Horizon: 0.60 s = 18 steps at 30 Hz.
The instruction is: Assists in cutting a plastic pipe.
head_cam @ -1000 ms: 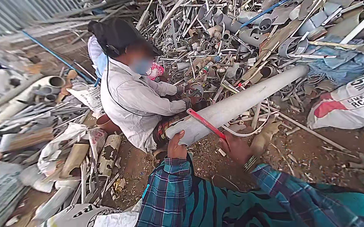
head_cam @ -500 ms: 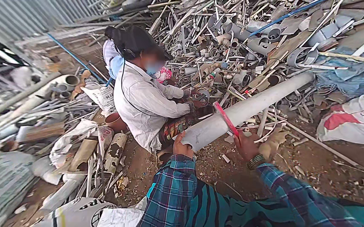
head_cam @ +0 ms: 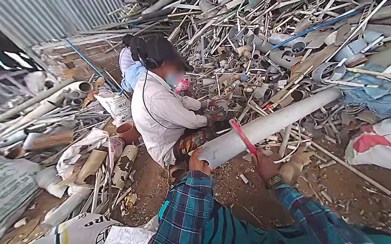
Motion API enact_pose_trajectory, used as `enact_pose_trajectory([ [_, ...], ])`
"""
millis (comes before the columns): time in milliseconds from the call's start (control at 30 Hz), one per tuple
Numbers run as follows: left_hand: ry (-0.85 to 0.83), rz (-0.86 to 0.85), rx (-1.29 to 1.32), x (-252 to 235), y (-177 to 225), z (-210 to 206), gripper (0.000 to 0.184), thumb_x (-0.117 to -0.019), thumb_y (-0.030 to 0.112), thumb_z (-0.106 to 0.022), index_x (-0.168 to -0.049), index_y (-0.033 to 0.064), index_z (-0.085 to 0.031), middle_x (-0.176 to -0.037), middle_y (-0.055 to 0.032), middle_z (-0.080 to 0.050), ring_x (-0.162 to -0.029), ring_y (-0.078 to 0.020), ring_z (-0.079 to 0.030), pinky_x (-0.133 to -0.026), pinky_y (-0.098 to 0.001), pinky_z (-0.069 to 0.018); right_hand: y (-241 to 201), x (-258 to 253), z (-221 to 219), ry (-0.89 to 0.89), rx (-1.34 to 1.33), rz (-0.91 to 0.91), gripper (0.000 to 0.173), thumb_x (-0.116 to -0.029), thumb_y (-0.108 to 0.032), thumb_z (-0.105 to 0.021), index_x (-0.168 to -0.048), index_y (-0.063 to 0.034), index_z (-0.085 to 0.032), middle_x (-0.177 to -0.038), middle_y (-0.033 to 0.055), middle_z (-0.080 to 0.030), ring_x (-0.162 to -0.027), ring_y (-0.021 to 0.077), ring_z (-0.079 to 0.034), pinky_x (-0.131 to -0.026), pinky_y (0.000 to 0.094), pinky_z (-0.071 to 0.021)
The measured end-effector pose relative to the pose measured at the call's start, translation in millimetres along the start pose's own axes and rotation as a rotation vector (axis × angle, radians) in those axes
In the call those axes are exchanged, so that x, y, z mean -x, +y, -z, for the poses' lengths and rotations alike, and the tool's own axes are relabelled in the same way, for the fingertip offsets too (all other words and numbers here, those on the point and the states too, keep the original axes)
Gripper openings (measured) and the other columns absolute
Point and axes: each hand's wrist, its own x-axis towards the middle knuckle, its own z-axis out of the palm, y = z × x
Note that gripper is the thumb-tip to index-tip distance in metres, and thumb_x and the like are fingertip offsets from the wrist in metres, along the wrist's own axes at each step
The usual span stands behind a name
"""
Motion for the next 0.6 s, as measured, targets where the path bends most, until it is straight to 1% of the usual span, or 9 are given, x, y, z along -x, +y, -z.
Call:
enact_pose_trajectory([
  [100, -0.002, -0.001, 0.011, -4, -4, 5, 0.023, -0.1052, 0.012, -0.037, -0.122, 0.001, -0.049, -0.103, -0.0131, -0.058, -0.09, -0.0194, -0.06, -0.08, -0.0387, -0.0522, 46, -41, 20, -0.008, -0.091, -0.448, 0.051, -0.1129, -0.028, -0.038, -0.15, 0.0077, -0.04, -0.122, 0.0384, -0.063, -0.118, 0.0532, -0.062, -0.102, 0.0632, -0.0453],
  [167, -0.019, -0.017, 0.004, -2, -6, 6, 0.021, -0.1057, 0.013, -0.036, -0.117, 0.0025, -0.049, -0.096, -0.0105, -0.059, -0.085, -0.0174, -0.061, -0.076, -0.0366, -0.0534, 49, -43, 25, -0.027, -0.116, -0.493, 0.052, -0.1133, -0.028, -0.036, -0.153, 0.0057, -0.038, -0.128, 0.037, -0.062, -0.124, 0.0516, -0.059, -0.106, 0.0625, -0.0421],
  [200, -0.021, -0.031, -0.001, -2, -6, 5, 0.019, -0.1058, 0.013, -0.036, -0.113, 0.0035, -0.05, -0.092, -0.009, -0.06, -0.082, -0.0158, -0.062, -0.073, -0.0348, -0.0544, 35, -36, 24, -0.05, -0.135, -0.448, 0.051, -0.1131, -0.027, -0.036, -0.151, 0.007, -0.04, -0.126, 0.0371, -0.062, -0.122, 0.0518, -0.059, -0.106, 0.0633, -0.0414],
  [233, -0.02, -0.039, -0.002, -2, -6, 4, 0.018, -0.1059, 0.013, -0.036, -0.112, 0.0043, -0.05, -0.09, -0.008, -0.06, -0.08, -0.0147, -0.063, -0.071, -0.0334, -0.0549, 15, -24, 21, -0.089, -0.116, -0.347, 0.048, -0.1128, -0.026, -0.037, -0.146, 0.0084, -0.044, -0.118, 0.036, -0.065, -0.115, 0.0512, -0.063, -0.1, 0.0622, -0.046],
  [300, 0.001, -0.031, -0.003, 0, -4, 2, 0.018, -0.106, 0.013, -0.036, -0.115, 0.0039, -0.049, -0.093, -0.0083, -0.059, -0.081, -0.0145, -0.062, -0.072, -0.0334, -0.0543, -25, 7, 14, -0.239, -0.043, -0.092, 0.044, -0.112, -0.027, -0.04, -0.137, 0.0084, -0.05, -0.107, 0.0317, -0.068, -0.104, 0.0487, -0.069, -0.091, 0.0596, -0.0523],
  [367, 0.023, -0.013, 0.019, -1, -3, -1, 0.022, -0.1066, 0.013, -0.037, -0.121, 0.0025, -0.048, -0.099, -0.0104, -0.057, -0.086, -0.0162, -0.059, -0.076, -0.0351, -0.0524, -47, 24, 9, -0.366, 0.023, 0.105, 0.044, -0.111, -0.028, -0.043, -0.135, 0.0075, -0.053, -0.112, 0.0306, -0.068, -0.102, 0.0479, -0.069, -0.088, 0.0592, -0.0538],
  [400, 0.026, -0.006, 0.027, -2, -2, -1, 0.022, -0.1065, 0.014, -0.037, -0.122, 0.0026, -0.048, -0.1, -0.0107, -0.057, -0.087, -0.0166, -0.06, -0.076, -0.0356, -0.0526, -48, 24, 7, -0.371, 0.043, 0.129, 0.044, -0.1109, -0.028, -0.043, -0.135, 0.007, -0.054, -0.114, 0.0307, -0.068, -0.102, 0.048, -0.07, -0.087, 0.0594, -0.054],
  [500, 0.026, -0.009, 0.032, -5, -4, 1, 0.021, -0.1061, 0.013, -0.037, -0.12, 0.0034, -0.048, -0.099, -0.0106, -0.057, -0.086, -0.0171, -0.06, -0.076, -0.036, -0.0525, -11, -5, 6, -0.142, -0.003, -0.084, 0.043, -0.1109, -0.025, -0.042, -0.135, 0.0097, -0.052, -0.106, 0.033, -0.069, -0.102, 0.0511, -0.069, -0.087, 0.0629, -0.0528],
  [600, 0.027, -0.006, 0.028, -3, -6, 4, 0.021, -0.1059, 0.013, -0.036, -0.121, 0.0027, -0.048, -0.1, -0.0118, -0.057, -0.086, -0.0181, -0.059, -0.075, -0.0374, -0.0524, 35, -42, 24, -0.041, -0.079, -0.426, 0.05, -0.1132, -0.027, -0.037, -0.148, 0.0078, -0.041, -0.123, 0.0372, -0.063, -0.119, 0.0513, -0.062, -0.103, 0.0616, -0.0452],
])
